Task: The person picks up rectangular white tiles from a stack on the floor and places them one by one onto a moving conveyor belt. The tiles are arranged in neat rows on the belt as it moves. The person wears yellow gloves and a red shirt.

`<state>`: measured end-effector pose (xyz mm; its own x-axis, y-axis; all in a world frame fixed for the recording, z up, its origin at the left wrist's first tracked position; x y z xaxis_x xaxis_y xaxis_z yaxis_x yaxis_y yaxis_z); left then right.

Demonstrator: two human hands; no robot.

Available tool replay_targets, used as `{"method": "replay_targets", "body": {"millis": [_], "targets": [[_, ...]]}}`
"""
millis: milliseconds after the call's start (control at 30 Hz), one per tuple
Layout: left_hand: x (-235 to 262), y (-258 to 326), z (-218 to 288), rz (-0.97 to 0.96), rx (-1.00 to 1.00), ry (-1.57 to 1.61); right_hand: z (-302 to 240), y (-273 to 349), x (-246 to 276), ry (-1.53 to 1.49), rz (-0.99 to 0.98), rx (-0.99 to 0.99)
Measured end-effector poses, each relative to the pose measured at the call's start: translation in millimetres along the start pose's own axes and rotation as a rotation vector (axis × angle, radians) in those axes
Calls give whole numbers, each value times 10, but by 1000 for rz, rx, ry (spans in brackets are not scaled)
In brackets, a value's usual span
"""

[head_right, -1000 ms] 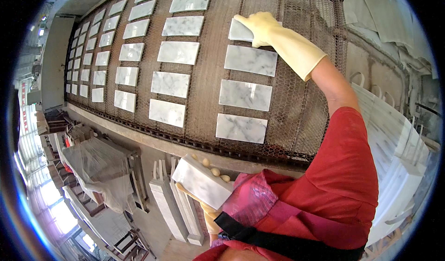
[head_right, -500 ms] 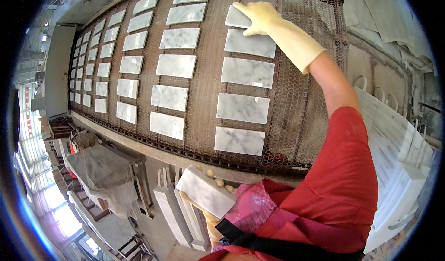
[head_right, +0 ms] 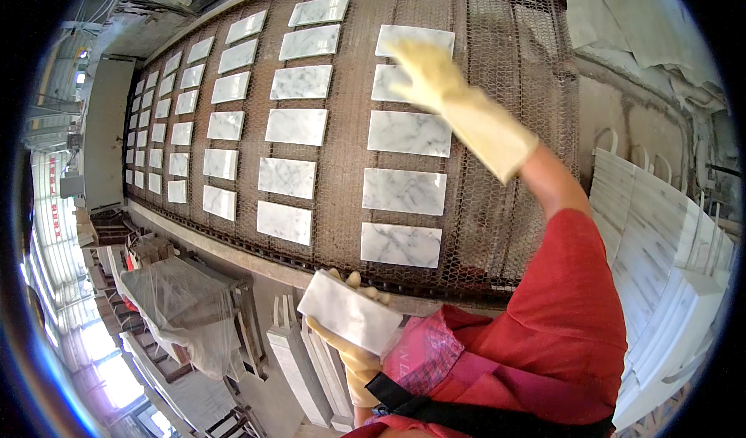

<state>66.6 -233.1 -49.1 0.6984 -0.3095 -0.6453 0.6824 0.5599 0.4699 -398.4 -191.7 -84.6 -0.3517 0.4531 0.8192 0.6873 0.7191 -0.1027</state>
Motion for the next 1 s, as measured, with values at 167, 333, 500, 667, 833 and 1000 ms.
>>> {"method": "replay_targets", "body": {"millis": [167,333,500,667,833,1000], "targets": [[13,-372,22,-135,97,-80,-1210,1637,-161,-795,-407,376],[11,-632,-67,-162,9,-275,-1797,2255,-271,-550,-497,148],[-195,-527,-221,151,125,-414,-1635,2331,-449,-654,-429,-38],[-159,-527,-270,101,163,-408,-1375,2385,-390,-903,-314,-12],[42,-636,-380,-111,170,-175,-1052,1673,173,-949,-446,-284],[-42,-429,-304,96,228,-237,-161,218,449,-476,-93,-279]]}}
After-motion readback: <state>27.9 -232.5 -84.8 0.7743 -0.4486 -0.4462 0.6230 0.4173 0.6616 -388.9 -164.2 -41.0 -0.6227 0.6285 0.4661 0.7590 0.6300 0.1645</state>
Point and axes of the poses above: each hand's wrist, its own y-axis away from the middle knuckle, its own x-axis out of the back of the hand, z = x × y, the point moved 2 cm from there along -y, towards the middle knuckle, and after that the axes turned 9 degrees about -y, right-handed, at the moved point
